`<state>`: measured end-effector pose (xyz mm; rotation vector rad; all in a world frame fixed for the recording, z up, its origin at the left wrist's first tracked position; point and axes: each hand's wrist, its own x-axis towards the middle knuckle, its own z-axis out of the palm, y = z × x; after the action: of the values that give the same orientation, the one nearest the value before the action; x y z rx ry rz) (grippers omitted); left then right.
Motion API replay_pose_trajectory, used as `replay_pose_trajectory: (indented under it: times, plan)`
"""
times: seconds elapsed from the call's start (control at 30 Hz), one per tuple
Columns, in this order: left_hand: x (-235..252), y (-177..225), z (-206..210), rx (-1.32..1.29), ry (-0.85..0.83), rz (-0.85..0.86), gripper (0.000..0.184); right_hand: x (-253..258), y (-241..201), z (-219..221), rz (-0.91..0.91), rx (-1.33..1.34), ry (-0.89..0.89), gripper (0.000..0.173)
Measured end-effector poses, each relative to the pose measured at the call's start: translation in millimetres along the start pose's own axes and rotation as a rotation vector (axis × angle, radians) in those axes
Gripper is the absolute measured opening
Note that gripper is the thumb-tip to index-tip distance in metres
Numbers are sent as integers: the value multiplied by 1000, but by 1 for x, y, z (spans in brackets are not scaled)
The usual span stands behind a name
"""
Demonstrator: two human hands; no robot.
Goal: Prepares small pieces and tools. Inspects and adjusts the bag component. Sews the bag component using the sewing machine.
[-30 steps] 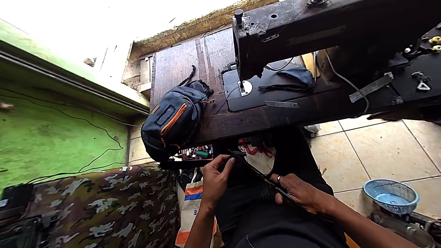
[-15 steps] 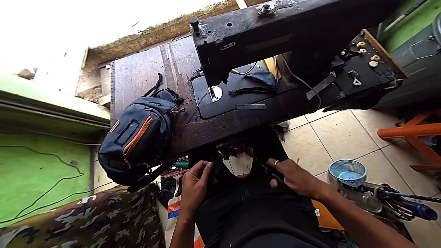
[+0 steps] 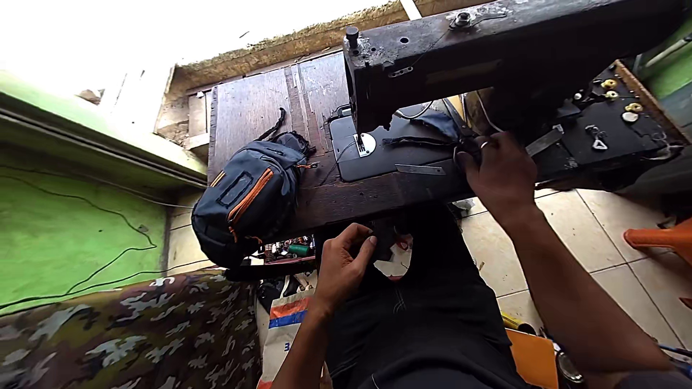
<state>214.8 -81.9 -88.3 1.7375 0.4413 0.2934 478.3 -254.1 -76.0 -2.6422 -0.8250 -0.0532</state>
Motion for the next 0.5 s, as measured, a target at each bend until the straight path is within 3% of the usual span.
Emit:
replay_pose_trajectory:
  times: [0.03, 0.1, 0.2, 0.33, 0.4, 0.5]
  plan:
    - [1, -2, 1, 15, -13, 16, 14, -19, -17, -2, -96, 112, -2, 47]
    - [2, -7, 3, 54, -51, 60, 15, -59, -49, 5, -195, 464, -196, 48]
    - [5, -8, 1, 9, -151, 42, 17, -91, -73, 24, -102, 985, -507, 37]
    - [-3, -5, -22, -280, -316, -235, 25, -91, -65, 32, 7, 1100, -435, 21]
    - [-10, -8, -27, -290, -245, -267, 22, -88, -58, 32, 5, 1133, -466, 16]
    - [-16, -14, -26, -173, -131, -272, 22, -85, -52, 35, -54, 1121, -652, 18]
